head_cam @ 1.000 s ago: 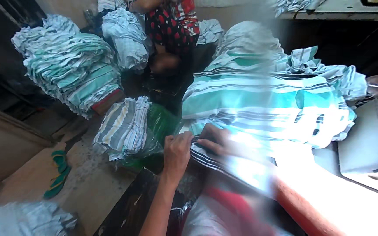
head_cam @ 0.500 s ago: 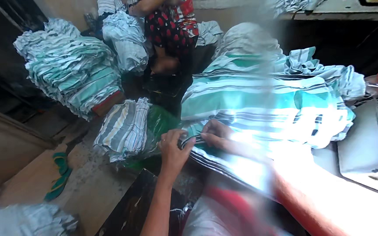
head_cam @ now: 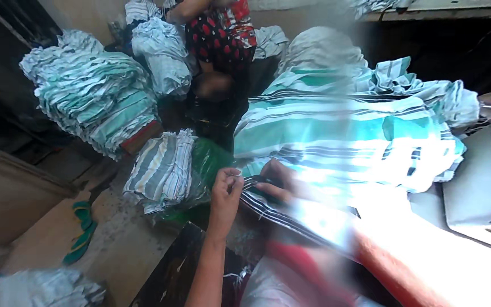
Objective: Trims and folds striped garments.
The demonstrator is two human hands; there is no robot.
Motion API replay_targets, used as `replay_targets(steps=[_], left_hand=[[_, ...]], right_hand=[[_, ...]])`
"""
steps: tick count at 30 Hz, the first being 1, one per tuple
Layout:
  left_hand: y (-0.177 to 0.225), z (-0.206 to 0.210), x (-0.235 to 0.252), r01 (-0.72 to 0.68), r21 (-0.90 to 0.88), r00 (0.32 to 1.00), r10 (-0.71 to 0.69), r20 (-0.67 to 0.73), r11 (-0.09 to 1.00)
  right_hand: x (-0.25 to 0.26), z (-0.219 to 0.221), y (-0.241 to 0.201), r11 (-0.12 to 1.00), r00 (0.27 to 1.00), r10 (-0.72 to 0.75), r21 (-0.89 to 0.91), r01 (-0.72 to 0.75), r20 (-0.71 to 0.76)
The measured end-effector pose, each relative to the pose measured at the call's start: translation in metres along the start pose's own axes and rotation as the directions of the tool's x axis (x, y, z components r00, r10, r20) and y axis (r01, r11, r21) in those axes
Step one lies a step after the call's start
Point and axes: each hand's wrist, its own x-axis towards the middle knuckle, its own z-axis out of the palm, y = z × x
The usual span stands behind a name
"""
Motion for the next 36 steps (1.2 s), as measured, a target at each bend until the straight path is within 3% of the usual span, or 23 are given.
replay_targets(steps=[10,15,22,29,31,34,36], left_hand=[[0.002,0.002,-0.001,0.019,0.028,1.000,-0.018,-0.017,0.999],[0.004,0.004,0.000,0.038,0.003,0.999,-0.037,-0.029,0.999],[0.006,0.005,0.000,0.048,0.033,0.996,-0.046,-0.070,0.998],[0.006,0.006,-0.002,0.029,0.133,0.997,-0.019,-0.074,0.991],[0.006,0.007,-0.002,0.030,0.111,0.998,-0.023,-0.064,0.993],[0.007,0.006,-0.001,0.038,0.106,0.998,-0.032,-0.051,0.994],[0.006,0.005,0.001,0.050,0.085,0.997,-0.045,-0.057,0.995]], right_hand=[[-0.002,0.002,-0.003,0.994,0.999,-0.029,-0.109,0.025,-0.043],[0.001,0.004,-0.005,0.974,0.999,-0.040,0.222,0.045,-0.029],[-0.002,-0.001,-0.003,0.990,0.997,-0.038,-0.135,0.029,-0.067],[-0.003,0.003,-0.004,0.964,0.989,-0.103,-0.254,0.074,-0.102],[-0.003,0.003,-0.005,0.986,0.992,-0.086,-0.148,0.072,-0.088],[-0.001,0.000,-0.011,0.967,0.999,-0.033,0.250,0.042,-0.041],[-0.001,-0.003,-0.011,0.949,0.998,-0.027,0.311,0.043,-0.055]])
